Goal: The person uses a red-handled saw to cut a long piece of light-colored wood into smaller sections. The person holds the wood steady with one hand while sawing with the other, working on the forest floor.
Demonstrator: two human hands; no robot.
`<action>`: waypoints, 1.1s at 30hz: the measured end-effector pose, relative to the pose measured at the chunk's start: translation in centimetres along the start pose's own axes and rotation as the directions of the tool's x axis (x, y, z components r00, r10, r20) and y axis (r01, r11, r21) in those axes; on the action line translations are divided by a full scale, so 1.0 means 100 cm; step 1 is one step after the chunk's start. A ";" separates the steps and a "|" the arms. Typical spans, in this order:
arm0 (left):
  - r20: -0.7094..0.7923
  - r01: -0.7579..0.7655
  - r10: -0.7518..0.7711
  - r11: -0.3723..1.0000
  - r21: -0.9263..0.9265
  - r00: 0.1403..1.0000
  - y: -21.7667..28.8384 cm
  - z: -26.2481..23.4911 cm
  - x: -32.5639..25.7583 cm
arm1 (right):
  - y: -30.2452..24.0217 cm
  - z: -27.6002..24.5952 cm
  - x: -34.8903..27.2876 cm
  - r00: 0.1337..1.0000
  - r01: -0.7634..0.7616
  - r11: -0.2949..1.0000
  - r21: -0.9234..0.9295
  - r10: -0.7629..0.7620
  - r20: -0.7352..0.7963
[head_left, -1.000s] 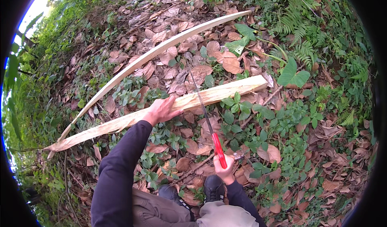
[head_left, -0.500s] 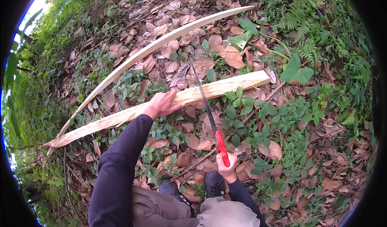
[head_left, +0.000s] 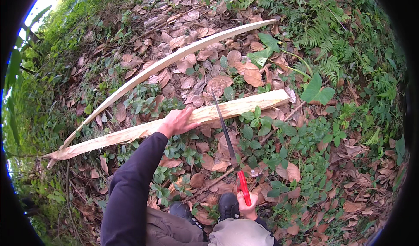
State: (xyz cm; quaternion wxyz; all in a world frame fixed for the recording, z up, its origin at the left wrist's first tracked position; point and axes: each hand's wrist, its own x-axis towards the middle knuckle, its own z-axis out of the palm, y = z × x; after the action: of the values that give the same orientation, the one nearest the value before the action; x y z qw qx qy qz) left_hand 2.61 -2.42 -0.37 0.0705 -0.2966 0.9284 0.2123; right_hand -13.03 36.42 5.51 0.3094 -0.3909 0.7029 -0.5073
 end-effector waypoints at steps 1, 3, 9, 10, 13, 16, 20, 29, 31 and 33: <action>-0.004 -0.010 0.010 1.000 -0.007 1.000 0.000 0.000 0.000 | 0.002 0.001 0.001 1.000 0.012 1.000 -0.012 -0.012 -0.002; -0.008 0.005 -0.005 1.000 -0.001 1.000 -0.007 -0.004 0.003 | 0.014 0.013 0.016 0.998 0.064 0.995 -0.077 -0.063 0.018; -0.018 -0.025 0.025 1.000 -0.007 1.000 -0.011 -0.001 0.006 | 0.015 0.022 0.044 1.000 -0.013 0.999 -0.040 0.013 -0.006; -0.001 -0.014 0.014 1.000 -0.010 1.000 -0.010 0.004 0.003 | 0.021 0.013 0.021 1.000 0.017 0.999 -0.040 -0.017 0.001; 0.025 0.004 -0.004 1.000 0.018 1.000 -0.003 0.001 0.005 | 0.009 -0.003 -0.007 0.997 0.071 0.997 -0.029 -0.072 -0.027; -0.006 0.000 0.000 1.000 0.006 1.000 -0.002 -0.003 0.004 | 0.024 0.024 0.050 0.993 0.116 0.986 -0.118 -0.119 -0.025; 0.004 -0.012 0.012 1.000 -0.007 1.000 -0.009 0.003 0.006 | 0.021 0.034 0.058 0.998 0.050 0.998 -0.049 -0.051 -0.023; 0.010 -0.017 0.017 1.000 0.001 1.000 -0.009 0.001 0.008 | 0.029 0.040 0.056 0.997 0.072 0.994 -0.076 -0.073 -0.010; -0.012 -0.026 0.026 1.000 0.003 1.000 -0.015 0.001 0.009 | 0.030 0.035 0.048 0.998 0.040 0.998 -0.057 -0.042 -0.036; 0.016 -0.015 0.015 1.000 -0.025 1.000 -0.011 0.003 0.006 | 0.029 0.012 0.008 1.000 -0.008 1.000 -0.020 0.007 -0.023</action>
State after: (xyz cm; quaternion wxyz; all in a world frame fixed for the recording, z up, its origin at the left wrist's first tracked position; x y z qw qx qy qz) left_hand 2.79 -3.42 -1.19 0.0730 -0.2887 0.9273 0.2266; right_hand -13.16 35.67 2.36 0.2991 -0.3855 0.7131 -0.5034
